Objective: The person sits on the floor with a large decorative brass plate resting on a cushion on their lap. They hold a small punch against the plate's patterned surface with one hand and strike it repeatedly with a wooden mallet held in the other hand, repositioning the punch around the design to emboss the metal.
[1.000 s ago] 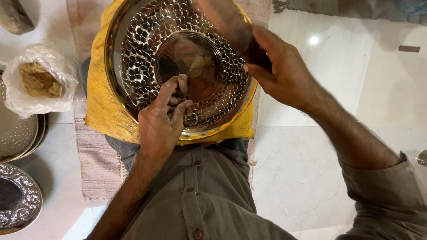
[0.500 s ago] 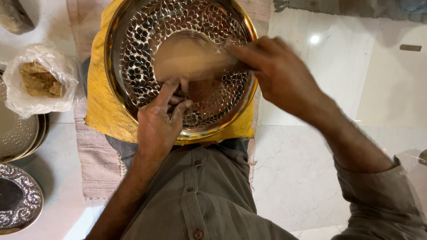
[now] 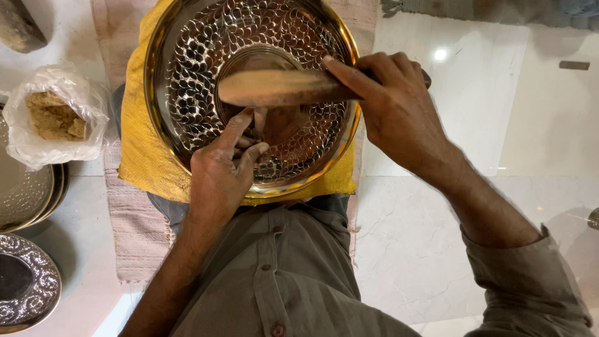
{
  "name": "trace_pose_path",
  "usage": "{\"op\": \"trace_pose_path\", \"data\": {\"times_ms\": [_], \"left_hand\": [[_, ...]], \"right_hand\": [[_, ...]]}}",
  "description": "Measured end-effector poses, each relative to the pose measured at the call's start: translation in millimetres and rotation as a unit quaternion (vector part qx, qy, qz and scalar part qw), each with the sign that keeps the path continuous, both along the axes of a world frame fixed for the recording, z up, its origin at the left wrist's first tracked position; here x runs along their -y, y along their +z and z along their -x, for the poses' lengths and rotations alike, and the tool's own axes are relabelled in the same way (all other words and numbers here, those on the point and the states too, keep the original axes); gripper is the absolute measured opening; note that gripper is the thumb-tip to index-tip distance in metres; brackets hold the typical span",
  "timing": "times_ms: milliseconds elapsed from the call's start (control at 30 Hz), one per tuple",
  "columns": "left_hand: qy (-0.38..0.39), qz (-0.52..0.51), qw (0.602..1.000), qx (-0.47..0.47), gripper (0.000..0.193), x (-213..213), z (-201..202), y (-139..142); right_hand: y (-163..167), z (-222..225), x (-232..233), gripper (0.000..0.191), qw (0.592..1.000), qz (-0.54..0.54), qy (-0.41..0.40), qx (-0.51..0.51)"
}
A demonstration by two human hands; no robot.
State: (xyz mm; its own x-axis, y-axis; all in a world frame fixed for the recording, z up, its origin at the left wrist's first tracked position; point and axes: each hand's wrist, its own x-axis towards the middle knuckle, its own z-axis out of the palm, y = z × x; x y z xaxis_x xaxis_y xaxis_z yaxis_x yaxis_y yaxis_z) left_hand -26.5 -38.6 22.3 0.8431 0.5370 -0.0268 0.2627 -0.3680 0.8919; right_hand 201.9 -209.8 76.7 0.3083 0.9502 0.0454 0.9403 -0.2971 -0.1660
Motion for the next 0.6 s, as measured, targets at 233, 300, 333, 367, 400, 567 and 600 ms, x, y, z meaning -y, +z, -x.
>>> {"op": "trace_pose_path", "data": {"times_ms": [233, 300, 333, 367, 400, 567, 600], "left_hand": [[-0.014, -0.017, 0.999, -0.026, 0.049, -5, -4, 3], [-0.014, -0.002, 1.000, -0.023, 0.050, -6, -3, 6], [-0.010, 0.008, 0.999, -0.029, 0.051, -5, -3, 8], [-0.006, 0.018, 0.999, -0.035, 0.052, -5, -3, 9], [-0.002, 0.027, 0.999, -0.040, 0.053, -5, -3, 10], [-0.025, -0.007, 1.000, -0.008, 0.054, -8, -4, 8], [-0.025, -0.001, 1.000, -0.005, 0.054, -9, -3, 7]], "right_hand": [[2, 5, 3, 0.062, 0.996, -0.014, -0.017, -0.083], [4, 7, 7, 0.065, 0.956, -0.089, -0.067, -0.271], [4, 6, 7, 0.063, 0.959, -0.079, -0.058, -0.265], [4, 5, 8, 0.060, 0.962, -0.071, -0.049, -0.259], [4, 5, 10, 0.058, 0.965, -0.063, -0.040, -0.253], [1, 11, 16, 0.058, 0.939, -0.147, -0.064, -0.306], [1, 13, 17, 0.056, 0.873, -0.197, -0.084, -0.438]]}}
